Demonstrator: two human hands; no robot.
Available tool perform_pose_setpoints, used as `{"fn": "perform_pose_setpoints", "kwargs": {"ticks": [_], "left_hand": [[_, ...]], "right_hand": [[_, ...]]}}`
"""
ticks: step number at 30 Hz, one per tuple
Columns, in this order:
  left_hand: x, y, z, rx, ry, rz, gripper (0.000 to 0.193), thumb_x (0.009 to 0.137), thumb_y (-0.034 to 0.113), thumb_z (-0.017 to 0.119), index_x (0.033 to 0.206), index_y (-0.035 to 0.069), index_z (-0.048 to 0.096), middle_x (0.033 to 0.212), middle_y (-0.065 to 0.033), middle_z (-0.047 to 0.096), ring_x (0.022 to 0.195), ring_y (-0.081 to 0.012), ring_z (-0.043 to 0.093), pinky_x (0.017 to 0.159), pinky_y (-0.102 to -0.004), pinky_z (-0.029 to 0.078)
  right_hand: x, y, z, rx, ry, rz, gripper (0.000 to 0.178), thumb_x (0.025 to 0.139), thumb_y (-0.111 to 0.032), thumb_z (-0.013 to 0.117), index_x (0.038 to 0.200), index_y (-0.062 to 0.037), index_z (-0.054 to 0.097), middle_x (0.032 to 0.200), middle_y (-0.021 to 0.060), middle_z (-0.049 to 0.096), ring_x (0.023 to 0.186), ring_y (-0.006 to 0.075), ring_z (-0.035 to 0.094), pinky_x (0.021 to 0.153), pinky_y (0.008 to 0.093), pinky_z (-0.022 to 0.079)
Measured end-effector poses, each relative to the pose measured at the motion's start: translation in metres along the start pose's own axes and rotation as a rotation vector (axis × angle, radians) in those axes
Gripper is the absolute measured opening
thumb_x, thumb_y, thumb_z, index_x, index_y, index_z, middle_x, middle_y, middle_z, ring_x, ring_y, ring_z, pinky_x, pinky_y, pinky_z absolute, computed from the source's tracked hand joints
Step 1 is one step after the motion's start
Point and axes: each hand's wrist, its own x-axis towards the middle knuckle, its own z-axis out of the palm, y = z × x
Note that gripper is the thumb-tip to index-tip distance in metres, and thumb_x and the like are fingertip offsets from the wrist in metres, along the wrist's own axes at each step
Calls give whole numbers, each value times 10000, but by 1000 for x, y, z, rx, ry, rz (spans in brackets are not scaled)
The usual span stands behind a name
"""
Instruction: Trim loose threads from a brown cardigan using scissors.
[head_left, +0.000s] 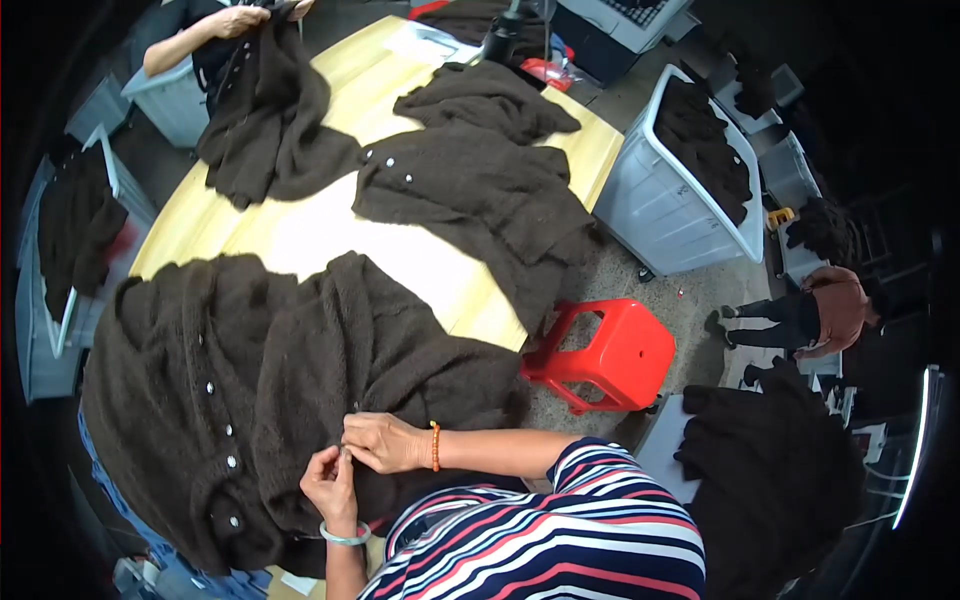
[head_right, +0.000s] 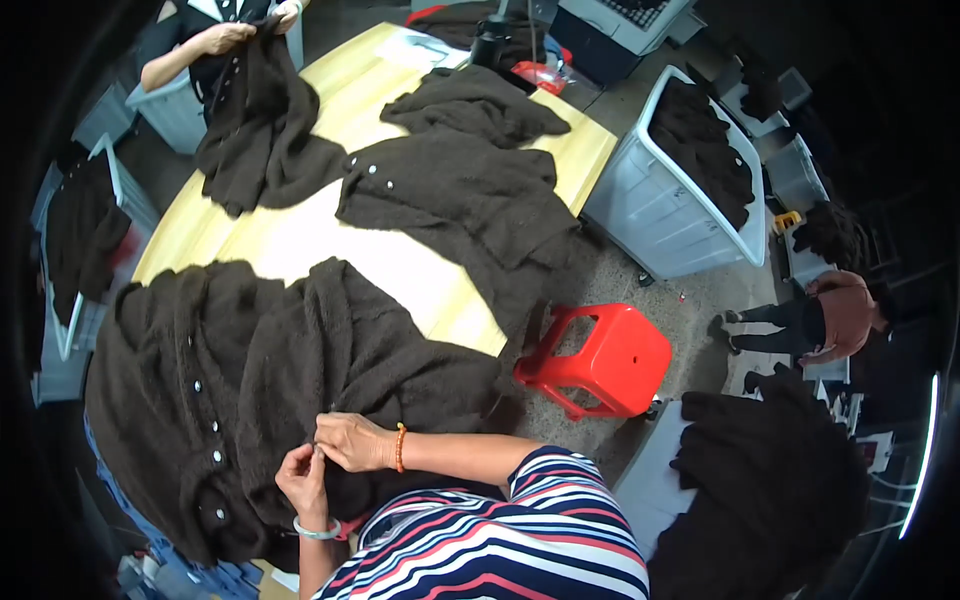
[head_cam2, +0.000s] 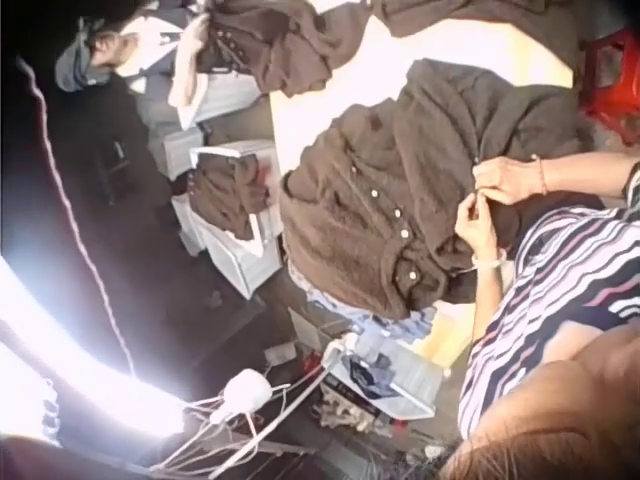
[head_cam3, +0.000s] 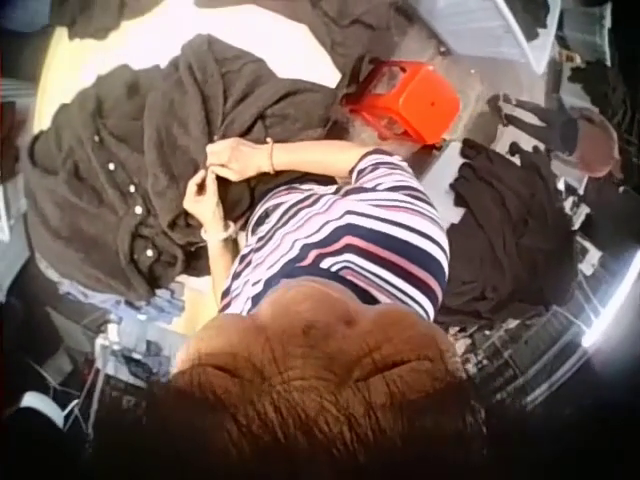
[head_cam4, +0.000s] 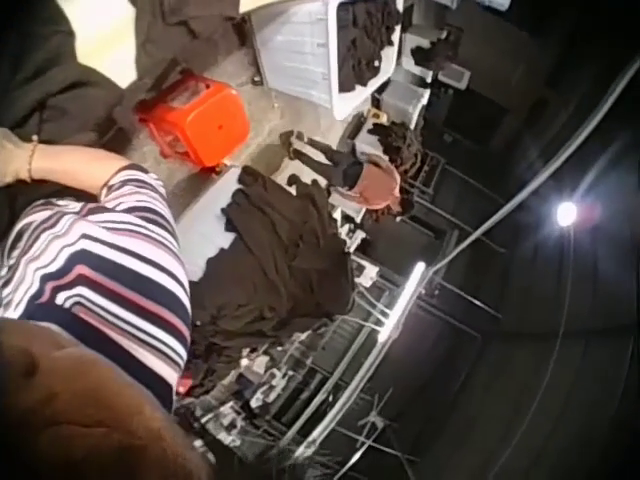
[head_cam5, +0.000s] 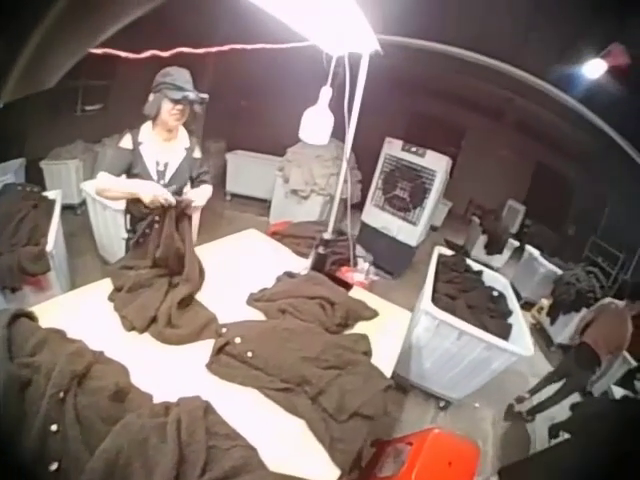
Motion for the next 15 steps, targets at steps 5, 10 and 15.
{"fn": "perform_pose_setpoints", "kwargs": {"ticks": [5, 10, 15], "left_hand": [[4, -6, 10, -204, 68, -112, 171, 826, -35, 699, 993, -44, 664, 893, -38, 652, 773, -80, 590, 715, -196, 477], [5, 2, 19, -121, 156, -8, 173, 826, -21, 695, 995, -28, 662, 875, -18, 641, 718, -48, 552, 631, -179, 444], [4, 17, 30, 25, 192, 184, 133, 821, -38, 670, 941, -4, 623, 817, -5, 588, 670, -25, 502, 597, -175, 432]], "right_hand": [[2, -4, -1, 94, 94, 115, 72, 824, -47, 592, 800, 16, 568, 765, 142, 522, 714, 321, 571, 641, 384, 464], [9, -8, -4, 117, 153, 151, 134, 825, -83, 552, 712, -13, 561, 731, 145, 541, 717, 332, 568, 639, 412, 469], [10, -10, -1, 224, 211, 307, 72, 861, -29, 606, 824, 31, 622, 742, 101, 574, 559, 154, 566, 493, 268, 431]]}}
